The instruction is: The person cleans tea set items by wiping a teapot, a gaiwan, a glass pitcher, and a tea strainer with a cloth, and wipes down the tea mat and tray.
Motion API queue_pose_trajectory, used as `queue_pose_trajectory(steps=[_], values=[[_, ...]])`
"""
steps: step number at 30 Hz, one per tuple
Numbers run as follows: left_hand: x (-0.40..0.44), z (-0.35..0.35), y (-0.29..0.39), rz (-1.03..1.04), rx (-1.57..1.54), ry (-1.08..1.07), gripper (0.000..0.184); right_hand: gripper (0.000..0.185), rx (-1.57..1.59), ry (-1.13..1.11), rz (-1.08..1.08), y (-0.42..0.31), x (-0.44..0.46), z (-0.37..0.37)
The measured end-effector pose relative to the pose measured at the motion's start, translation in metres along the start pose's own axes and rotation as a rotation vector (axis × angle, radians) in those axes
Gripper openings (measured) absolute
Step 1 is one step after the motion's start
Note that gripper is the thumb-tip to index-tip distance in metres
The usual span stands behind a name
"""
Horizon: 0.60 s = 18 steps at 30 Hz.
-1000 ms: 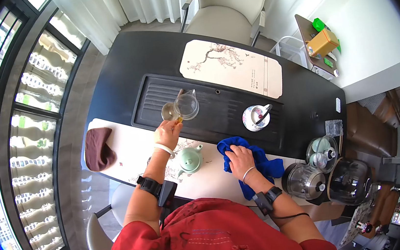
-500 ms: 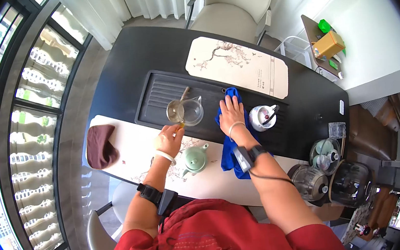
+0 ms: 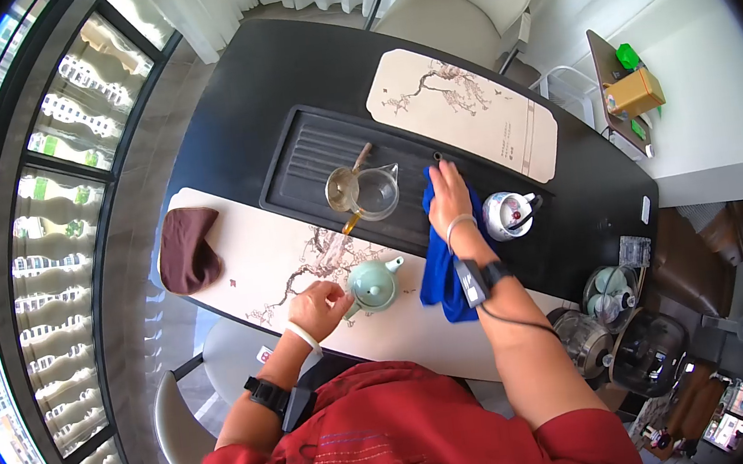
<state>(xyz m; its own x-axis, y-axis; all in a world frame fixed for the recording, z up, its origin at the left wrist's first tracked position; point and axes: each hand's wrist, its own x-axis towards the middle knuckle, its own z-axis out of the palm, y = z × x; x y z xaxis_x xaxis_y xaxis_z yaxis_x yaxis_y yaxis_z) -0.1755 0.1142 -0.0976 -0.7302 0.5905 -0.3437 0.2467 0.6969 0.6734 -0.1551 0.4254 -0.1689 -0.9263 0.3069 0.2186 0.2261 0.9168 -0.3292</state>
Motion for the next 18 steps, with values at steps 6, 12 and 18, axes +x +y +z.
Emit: queue_pose_trajectory(steps=[6,12,18], values=[[-0.017,0.024,-0.007,0.019,0.0,-0.006,0.025,0.047,-0.141,-0.005,0.159,-0.031,-0.013,-0.016],[-0.015,0.026,-0.013,0.093,0.036,-0.039,0.025,0.026,0.039,-0.071,-0.078,-0.053,-0.105,-0.046],[-0.017,0.017,-0.012,0.116,0.066,-0.067,0.025,0.032,0.054,0.169,0.002,-0.018,-0.002,-0.042]])
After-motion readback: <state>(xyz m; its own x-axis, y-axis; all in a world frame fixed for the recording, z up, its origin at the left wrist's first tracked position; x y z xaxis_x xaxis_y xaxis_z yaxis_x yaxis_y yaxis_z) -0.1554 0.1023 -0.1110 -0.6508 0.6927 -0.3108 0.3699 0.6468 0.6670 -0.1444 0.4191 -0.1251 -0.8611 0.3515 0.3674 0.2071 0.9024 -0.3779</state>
